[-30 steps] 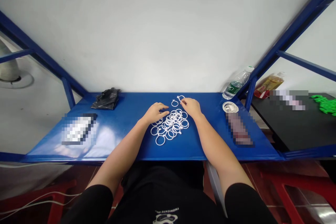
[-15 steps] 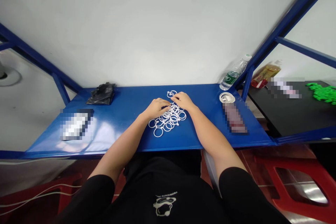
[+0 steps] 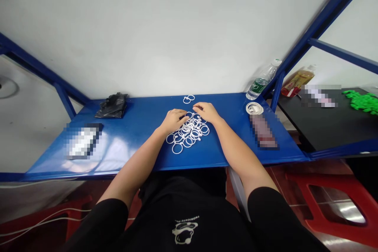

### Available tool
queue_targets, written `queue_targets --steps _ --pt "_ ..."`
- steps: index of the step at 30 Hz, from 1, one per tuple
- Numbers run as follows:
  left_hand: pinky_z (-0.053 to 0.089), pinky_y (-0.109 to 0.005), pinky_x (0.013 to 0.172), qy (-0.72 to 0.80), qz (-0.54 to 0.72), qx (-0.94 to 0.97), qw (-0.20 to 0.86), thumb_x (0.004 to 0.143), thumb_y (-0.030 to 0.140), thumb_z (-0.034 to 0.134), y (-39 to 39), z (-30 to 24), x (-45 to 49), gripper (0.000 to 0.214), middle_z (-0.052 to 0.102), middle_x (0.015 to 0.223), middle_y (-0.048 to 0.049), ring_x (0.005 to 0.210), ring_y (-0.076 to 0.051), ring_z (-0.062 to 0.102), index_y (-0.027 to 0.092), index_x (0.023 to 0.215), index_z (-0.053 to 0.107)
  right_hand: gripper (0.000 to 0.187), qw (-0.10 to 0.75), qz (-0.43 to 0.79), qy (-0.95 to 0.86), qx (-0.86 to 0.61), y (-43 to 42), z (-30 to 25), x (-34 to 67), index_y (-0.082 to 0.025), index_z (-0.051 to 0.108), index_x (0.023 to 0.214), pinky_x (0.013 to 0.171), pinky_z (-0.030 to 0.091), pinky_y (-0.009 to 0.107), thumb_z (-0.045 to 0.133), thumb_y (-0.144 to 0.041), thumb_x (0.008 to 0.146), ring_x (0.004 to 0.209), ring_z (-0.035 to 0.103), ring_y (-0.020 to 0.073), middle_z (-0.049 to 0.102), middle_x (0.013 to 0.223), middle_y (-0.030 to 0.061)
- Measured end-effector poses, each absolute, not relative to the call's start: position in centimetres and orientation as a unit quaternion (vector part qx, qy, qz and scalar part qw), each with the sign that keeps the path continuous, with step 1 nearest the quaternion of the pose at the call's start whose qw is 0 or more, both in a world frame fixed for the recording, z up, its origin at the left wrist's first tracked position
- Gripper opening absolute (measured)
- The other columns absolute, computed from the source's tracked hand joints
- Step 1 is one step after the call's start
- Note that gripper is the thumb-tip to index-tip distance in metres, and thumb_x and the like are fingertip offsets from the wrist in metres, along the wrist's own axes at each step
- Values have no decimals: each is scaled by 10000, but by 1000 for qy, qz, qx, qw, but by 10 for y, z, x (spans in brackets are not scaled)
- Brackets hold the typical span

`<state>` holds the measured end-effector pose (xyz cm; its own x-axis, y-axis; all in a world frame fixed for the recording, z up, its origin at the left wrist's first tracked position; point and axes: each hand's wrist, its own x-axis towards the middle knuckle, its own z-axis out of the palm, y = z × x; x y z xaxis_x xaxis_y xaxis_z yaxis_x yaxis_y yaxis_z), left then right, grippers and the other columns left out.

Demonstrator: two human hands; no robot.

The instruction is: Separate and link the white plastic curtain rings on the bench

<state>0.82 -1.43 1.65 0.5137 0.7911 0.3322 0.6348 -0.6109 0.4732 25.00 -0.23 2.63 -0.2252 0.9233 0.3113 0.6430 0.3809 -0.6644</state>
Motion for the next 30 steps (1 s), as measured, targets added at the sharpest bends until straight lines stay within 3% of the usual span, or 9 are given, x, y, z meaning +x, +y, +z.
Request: queue_targets --steps 8,13,19,23,27,30 --pt "392 -518 1200 490 221 836 111 1021 399 634 -14 19 4 292 717 1404 -49 1324 -296 625 333 1252 799 247 263 158 -826 -473 1 21 243 -245 822 1159 1025 525 433 661 -250 971 1064 718 247 810 1155 64" --pt "310 -614 1242 455 188 862 123 1044 370 595 -16 18 7 261 702 1441 -34 1389 -302 589 355 1176 819 281 240 130 -822 -500 4 15 247 -229 812 1200 1076 502 473 714 -282 942 1163 695 292 787 1239 99" --pt "258 -678 1257 457 204 858 118 1001 335 683 -12 14 8 177 777 1306 -39 1304 -302 662 322 1104 827 159 224 132 -836 -483 4 17 246 -218 847 1015 1109 455 488 713 -256 940 1153 700 283 787 1218 104" --pt "379 -634 1223 445 246 854 112 937 349 785 -8 9 5 188 788 1269 -63 1242 -310 705 293 1111 829 141 242 148 -838 -466 1 18 240 -219 831 904 1063 464 460 693 -220 936 1074 711 258 805 1140 84" --pt "588 -448 1041 386 319 857 119 913 324 822 -3 7 0 244 795 1218 -82 1128 -259 753 253 1146 817 137 300 183 -802 -482 -5 23 234 -221 800 900 911 503 387 667 -226 935 927 696 226 810 969 53" --pt "624 -373 919 372 391 835 112 900 321 846 -2 8 -2 386 776 1211 -83 966 -194 759 237 1267 757 152 375 237 -749 -493 -13 31 229 -215 778 954 762 499 331 653 -302 954 767 665 187 779 864 31"
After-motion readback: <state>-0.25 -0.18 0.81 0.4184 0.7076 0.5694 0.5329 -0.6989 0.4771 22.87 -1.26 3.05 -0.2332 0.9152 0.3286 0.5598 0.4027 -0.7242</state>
